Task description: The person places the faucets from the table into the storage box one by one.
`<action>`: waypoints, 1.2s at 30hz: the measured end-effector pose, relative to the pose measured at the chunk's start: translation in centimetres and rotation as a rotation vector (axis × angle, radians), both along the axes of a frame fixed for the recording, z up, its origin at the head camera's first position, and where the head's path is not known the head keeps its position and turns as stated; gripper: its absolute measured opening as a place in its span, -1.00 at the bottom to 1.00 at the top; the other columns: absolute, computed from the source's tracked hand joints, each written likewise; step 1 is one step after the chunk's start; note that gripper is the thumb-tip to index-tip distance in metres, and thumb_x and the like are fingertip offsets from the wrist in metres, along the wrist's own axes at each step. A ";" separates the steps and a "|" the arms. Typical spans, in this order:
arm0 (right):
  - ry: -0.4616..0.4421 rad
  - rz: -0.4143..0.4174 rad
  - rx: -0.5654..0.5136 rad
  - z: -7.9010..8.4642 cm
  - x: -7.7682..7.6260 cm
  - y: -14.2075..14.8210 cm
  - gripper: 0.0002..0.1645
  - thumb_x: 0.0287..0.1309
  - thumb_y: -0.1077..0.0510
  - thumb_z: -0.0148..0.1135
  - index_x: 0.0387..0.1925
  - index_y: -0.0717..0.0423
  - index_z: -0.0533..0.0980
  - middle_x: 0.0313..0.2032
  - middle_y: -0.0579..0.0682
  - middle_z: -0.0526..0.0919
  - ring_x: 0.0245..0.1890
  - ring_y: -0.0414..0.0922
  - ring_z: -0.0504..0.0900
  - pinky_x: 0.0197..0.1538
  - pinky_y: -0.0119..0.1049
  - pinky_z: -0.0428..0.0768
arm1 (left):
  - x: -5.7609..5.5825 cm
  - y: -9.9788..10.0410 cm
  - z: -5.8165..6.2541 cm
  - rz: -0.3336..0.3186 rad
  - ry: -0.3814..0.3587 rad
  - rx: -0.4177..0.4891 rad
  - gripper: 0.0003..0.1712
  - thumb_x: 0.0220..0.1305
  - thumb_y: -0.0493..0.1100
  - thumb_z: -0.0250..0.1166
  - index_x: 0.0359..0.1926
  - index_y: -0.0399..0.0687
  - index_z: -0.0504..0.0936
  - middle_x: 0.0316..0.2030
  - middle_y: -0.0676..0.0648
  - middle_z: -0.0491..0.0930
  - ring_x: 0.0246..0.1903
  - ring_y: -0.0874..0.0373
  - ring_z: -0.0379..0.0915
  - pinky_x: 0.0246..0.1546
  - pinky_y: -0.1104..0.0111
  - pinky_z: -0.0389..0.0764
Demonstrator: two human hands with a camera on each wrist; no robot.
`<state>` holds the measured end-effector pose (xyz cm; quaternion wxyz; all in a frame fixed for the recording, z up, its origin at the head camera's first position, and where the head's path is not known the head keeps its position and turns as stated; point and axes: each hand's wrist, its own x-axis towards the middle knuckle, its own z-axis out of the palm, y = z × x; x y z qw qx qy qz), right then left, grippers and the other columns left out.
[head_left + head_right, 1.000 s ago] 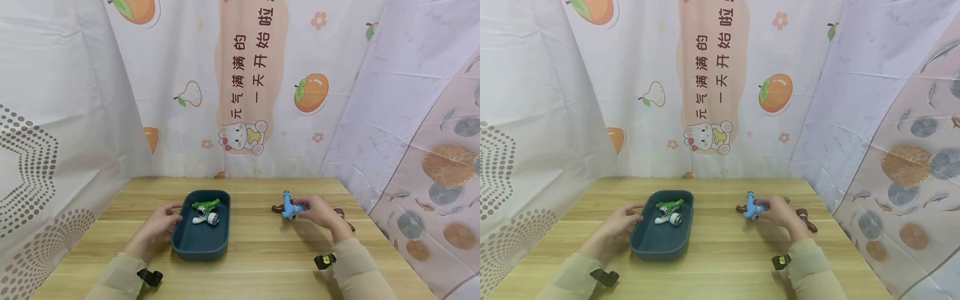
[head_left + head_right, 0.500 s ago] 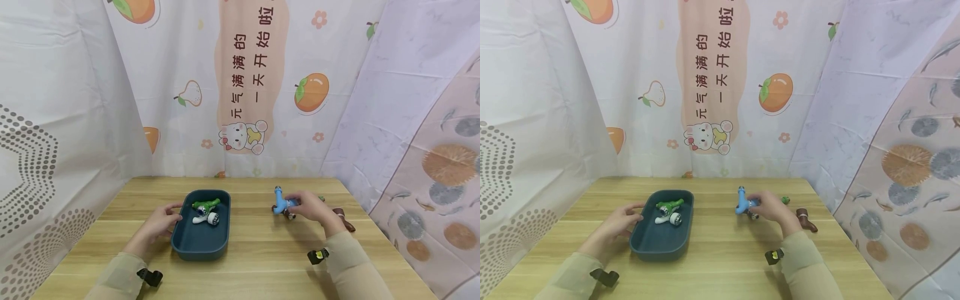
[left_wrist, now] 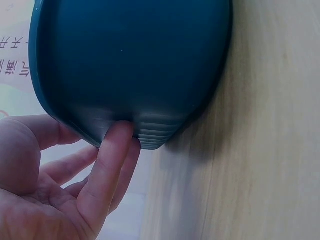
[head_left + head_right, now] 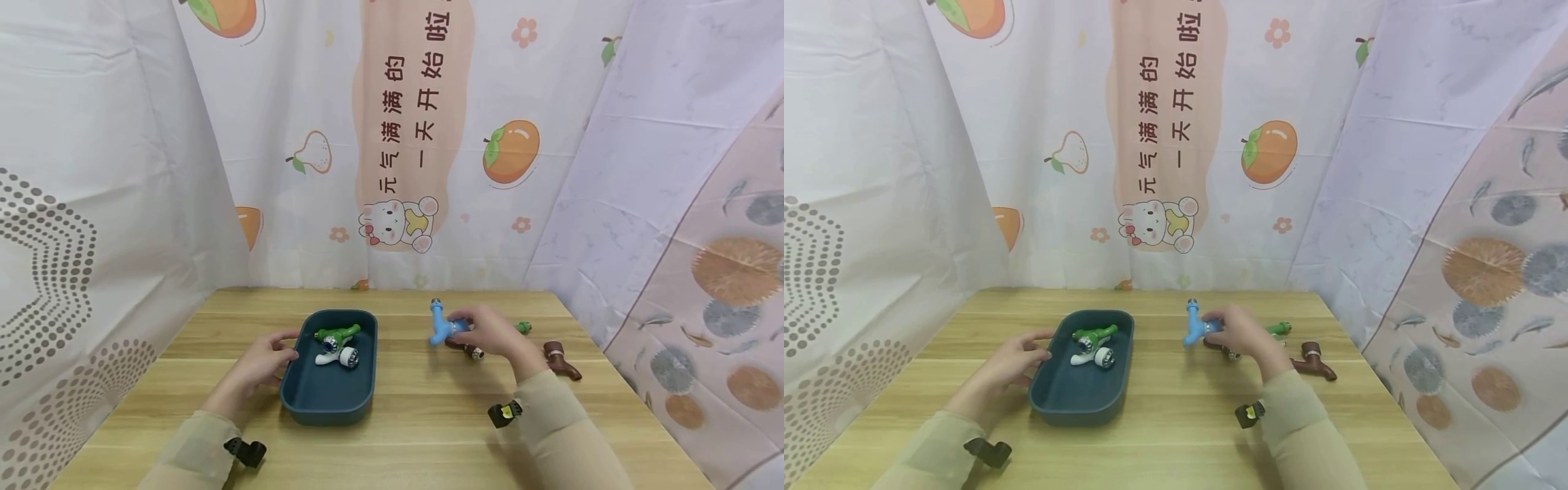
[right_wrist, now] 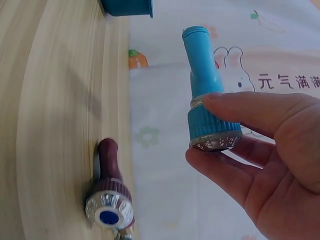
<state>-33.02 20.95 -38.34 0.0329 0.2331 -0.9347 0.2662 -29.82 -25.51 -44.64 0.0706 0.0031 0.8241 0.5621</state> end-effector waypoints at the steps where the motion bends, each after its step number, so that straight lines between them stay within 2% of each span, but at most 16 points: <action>1: -0.001 0.002 0.002 0.1 0.0 -0.3 -0.57 0.18 0.12 0.48 0.09 0.09 0.69 -0.02 0.01 0.71 -0.08 -0.07 0.62 0.02 -0.02 0.60 | 0.0 0.0 0.0 0.000 0.001 0.001 -0.37 0.40 -0.28 0.19 0.46 -0.16 0.35 0.06 -0.32 0.52 -0.13 -0.11 0.56 -0.39 0.06 0.73; 9: 0.000 0.035 0.011 0.4 -0.3 -2.3 -0.60 0.17 0.16 0.47 0.07 0.06 0.69 -0.08 -0.05 0.71 -0.15 -0.14 0.60 -0.02 -0.09 0.61 | 0.0 0.0 0.0 -0.003 0.005 0.001 -0.37 0.40 -0.28 0.18 0.46 -0.17 0.35 0.07 -0.33 0.52 -0.13 -0.11 0.56 -0.39 0.06 0.73; 24: 0.005 0.108 0.013 1.2 -0.2 -6.2 -0.61 0.19 0.17 0.48 0.07 0.04 0.69 -0.03 -0.05 0.71 -0.04 -0.12 0.63 0.05 -0.08 0.62 | 0.0 0.1 0.1 -0.005 0.005 -0.008 -0.39 0.41 -0.29 0.18 0.45 -0.16 0.36 0.03 -0.31 0.55 -0.15 -0.10 0.57 -0.40 0.06 0.73; 31: 0.004 0.150 -0.011 1.5 -0.1 -7.7 -0.62 0.18 0.20 0.48 0.06 0.06 0.69 -0.09 -0.07 0.71 -0.18 -0.17 0.60 -0.08 -0.21 0.65 | -0.1 0.1 0.2 -0.003 0.002 -0.001 -0.39 0.40 -0.28 0.18 0.45 -0.15 0.37 0.02 -0.32 0.54 -0.14 -0.11 0.57 -0.41 0.07 0.73; 36: -0.001 0.182 -0.004 1.7 0.0 -8.8 -0.63 0.19 0.21 0.47 0.06 0.07 0.69 -0.08 -0.07 0.71 -0.21 -0.21 0.60 -0.12 -0.26 0.64 | -0.1 0.1 0.2 0.003 -0.004 0.008 -0.39 0.40 -0.29 0.19 0.45 -0.14 0.37 0.03 -0.31 0.54 -0.13 -0.12 0.55 -0.40 0.06 0.73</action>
